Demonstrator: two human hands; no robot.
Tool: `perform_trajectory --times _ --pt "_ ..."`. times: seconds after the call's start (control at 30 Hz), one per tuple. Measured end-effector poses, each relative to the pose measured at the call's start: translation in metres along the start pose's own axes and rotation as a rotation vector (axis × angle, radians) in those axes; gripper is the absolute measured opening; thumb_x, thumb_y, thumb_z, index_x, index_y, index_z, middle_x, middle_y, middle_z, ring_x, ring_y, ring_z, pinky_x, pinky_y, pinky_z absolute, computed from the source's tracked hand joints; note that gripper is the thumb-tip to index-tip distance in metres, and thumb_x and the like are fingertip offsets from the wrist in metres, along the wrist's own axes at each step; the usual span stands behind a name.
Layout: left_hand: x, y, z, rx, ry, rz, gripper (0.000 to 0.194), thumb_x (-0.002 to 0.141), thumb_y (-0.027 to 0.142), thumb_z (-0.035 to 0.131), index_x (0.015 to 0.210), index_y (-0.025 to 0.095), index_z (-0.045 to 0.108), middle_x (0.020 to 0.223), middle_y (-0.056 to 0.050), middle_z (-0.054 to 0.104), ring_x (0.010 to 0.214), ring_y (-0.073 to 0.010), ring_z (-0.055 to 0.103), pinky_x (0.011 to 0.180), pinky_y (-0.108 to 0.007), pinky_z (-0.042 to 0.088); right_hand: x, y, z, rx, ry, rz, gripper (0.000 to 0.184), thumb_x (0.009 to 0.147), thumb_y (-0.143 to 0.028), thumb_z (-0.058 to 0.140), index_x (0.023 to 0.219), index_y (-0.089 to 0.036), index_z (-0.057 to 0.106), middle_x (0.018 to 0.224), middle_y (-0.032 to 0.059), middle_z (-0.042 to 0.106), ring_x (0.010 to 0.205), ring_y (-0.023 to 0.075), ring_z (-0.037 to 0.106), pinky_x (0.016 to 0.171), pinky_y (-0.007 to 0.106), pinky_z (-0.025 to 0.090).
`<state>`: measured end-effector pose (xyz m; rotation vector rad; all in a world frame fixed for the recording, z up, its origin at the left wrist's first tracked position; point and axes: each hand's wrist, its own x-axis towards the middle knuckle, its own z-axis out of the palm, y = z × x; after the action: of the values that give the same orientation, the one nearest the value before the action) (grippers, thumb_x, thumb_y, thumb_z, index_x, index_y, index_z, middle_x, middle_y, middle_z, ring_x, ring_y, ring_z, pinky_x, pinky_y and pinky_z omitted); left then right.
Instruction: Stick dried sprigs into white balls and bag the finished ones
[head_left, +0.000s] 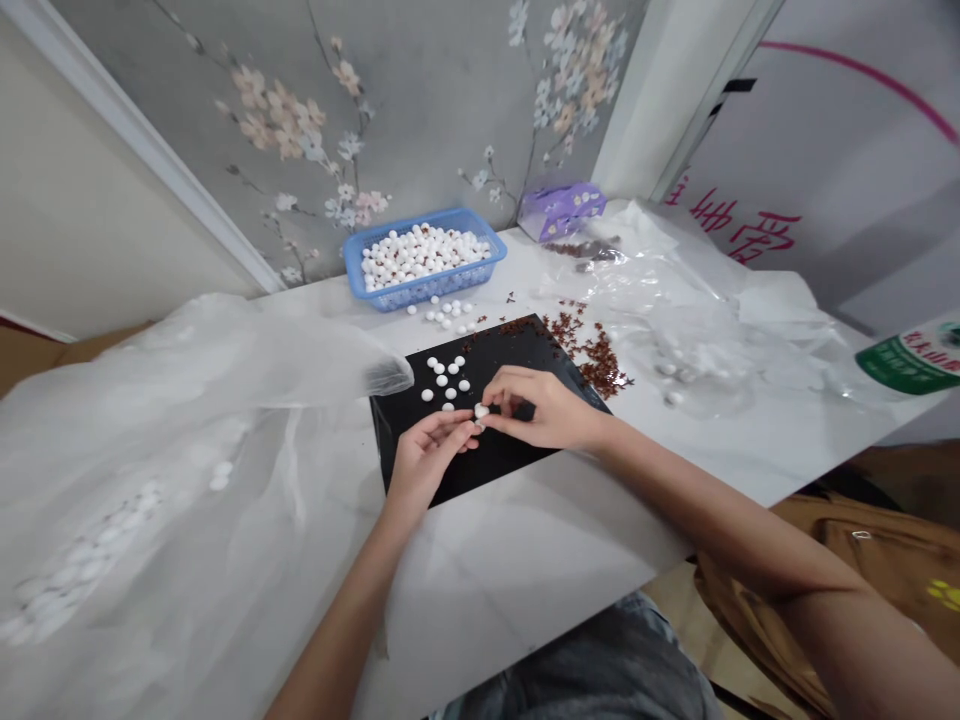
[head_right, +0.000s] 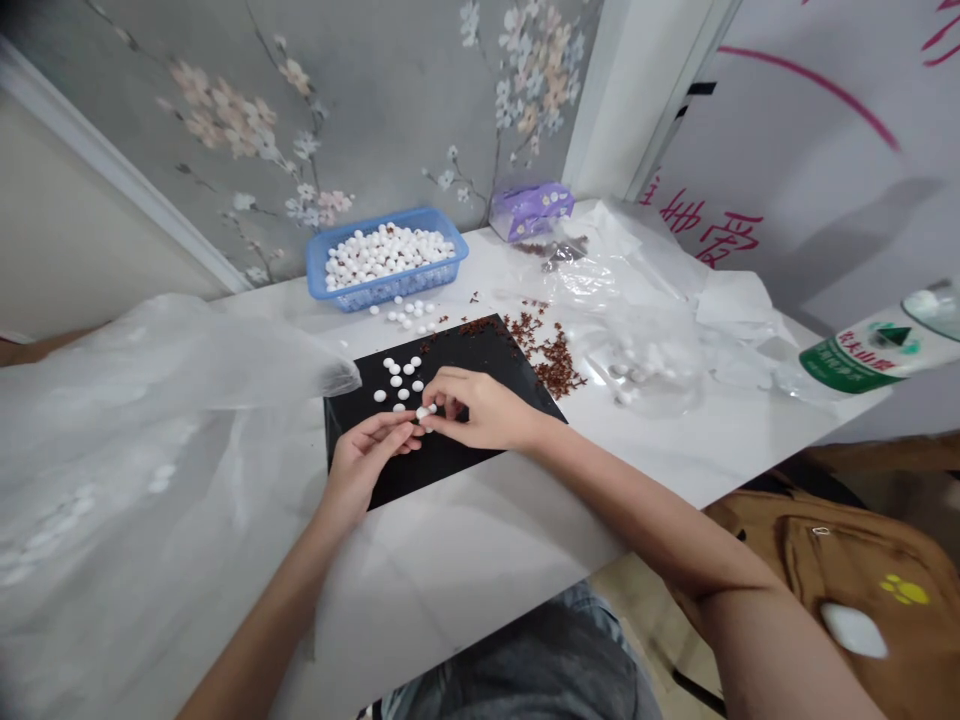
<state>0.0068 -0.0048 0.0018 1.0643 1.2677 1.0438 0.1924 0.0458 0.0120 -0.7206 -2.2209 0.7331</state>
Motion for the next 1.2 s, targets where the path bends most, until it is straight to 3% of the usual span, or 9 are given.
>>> perform_trajectory --times 0.07,0.17,0.27,0.4,0.57,0.63,0.77,0.97,1.2 --pt "0.0 0.0 -0.003 0.106 0.069 0.073 0.026 0.074 0.035 0.065 0.092 0.016 0.066 0.079 -0.004 0.069 0.067 -0.0133 0.063 0.065 -0.025 0.049 0.0 0.003 -0.008 -0.03 0.001 0.037 0.013 0.082 -0.026 0.057 0.088 -0.015 0.056 0.085 0.0046 0.056 0.067 0.01 0.054 0.061 0.023 0.047" --pt "0.002 -0.002 -0.01 0.313 0.268 0.244 0.023 0.078 0.036 0.059 0.092 0.018 0.065 0.088 -0.005 0.068 0.077 -0.0154 0.062 0.065 -0.025 0.048 0.001 0.007 -0.014 -0.124 -0.071 0.076 0.012 0.08 -0.026 0.058 0.087 -0.016 0.058 0.09 0.0055 0.058 0.075 0.0129 0.055 0.069 0.026 0.046" --pt "0.006 -0.007 -0.016 0.504 0.372 0.39 0.024 0.081 0.033 0.054 0.1 0.021 0.062 0.11 -0.007 0.063 0.101 -0.0198 0.056 0.08 -0.03 0.047 0.001 0.009 -0.013 -0.19 -0.168 0.093 0.012 0.081 -0.027 0.056 0.087 -0.017 0.059 0.09 0.0052 0.059 0.081 0.015 0.056 0.073 0.027 0.044" --pt "0.012 -0.013 -0.018 0.643 0.287 0.424 0.033 0.083 0.032 0.053 0.114 0.022 0.056 0.123 -0.008 0.056 0.117 -0.0218 0.047 0.1 -0.039 0.034 -0.001 0.007 -0.006 -0.189 -0.243 0.119 0.018 0.082 -0.027 0.054 0.097 -0.017 0.056 0.1 0.0058 0.057 0.076 0.0127 0.056 0.068 0.025 0.045" --pt "0.012 -0.012 -0.017 0.682 0.234 0.401 0.023 0.085 0.032 0.049 0.101 0.024 0.063 0.104 -0.005 0.064 0.103 -0.0221 0.054 0.093 -0.038 0.039 -0.002 0.004 0.01 -0.263 -0.263 0.135 0.055 0.08 -0.038 0.057 0.126 -0.015 0.036 0.117 0.0121 0.054 0.091 0.0197 0.06 0.071 0.031 0.048" --pt "0.011 -0.011 -0.017 0.682 0.217 0.412 0.021 0.085 0.032 0.048 0.095 0.024 0.065 0.099 -0.004 0.066 0.099 -0.0217 0.056 0.091 -0.036 0.04 -0.001 0.002 0.019 -0.35 -0.258 0.147 0.06 0.082 -0.047 0.053 0.128 -0.014 0.034 0.122 0.0145 0.052 0.092 0.0227 0.061 0.069 0.032 0.048" --pt "0.01 -0.01 -0.016 0.68 0.177 0.446 0.021 0.085 0.03 0.048 0.089 0.023 0.067 0.094 -0.005 0.067 0.094 -0.0211 0.057 0.087 -0.034 0.041 0.004 0.0 0.034 -0.521 -0.261 0.172 0.054 0.087 -0.053 0.041 0.123 -0.014 0.04 0.113 0.0131 0.059 0.082 0.0234 0.065 0.058 0.029 0.046" --pt "0.008 -0.01 -0.015 0.623 0.181 0.424 0.019 0.084 0.03 0.049 0.088 0.024 0.066 0.092 -0.005 0.068 0.092 -0.0212 0.058 0.085 -0.034 0.042 0.013 -0.004 0.038 -0.615 -0.266 0.216 0.037 0.092 -0.041 0.039 0.116 -0.013 0.044 0.108 0.0114 0.063 0.08 0.0217 0.065 0.056 0.026 0.042" --pt "0.01 -0.012 -0.017 0.595 0.182 0.415 0.019 0.084 0.029 0.048 0.094 0.023 0.064 0.099 -0.005 0.067 0.096 -0.0201 0.058 0.089 -0.033 0.041 0.032 -0.011 0.043 -0.757 -0.361 0.228 0.03 0.093 -0.034 0.033 0.108 -0.012 0.048 0.095 0.0133 0.067 0.077 0.0234 0.066 0.055 0.027 0.041"
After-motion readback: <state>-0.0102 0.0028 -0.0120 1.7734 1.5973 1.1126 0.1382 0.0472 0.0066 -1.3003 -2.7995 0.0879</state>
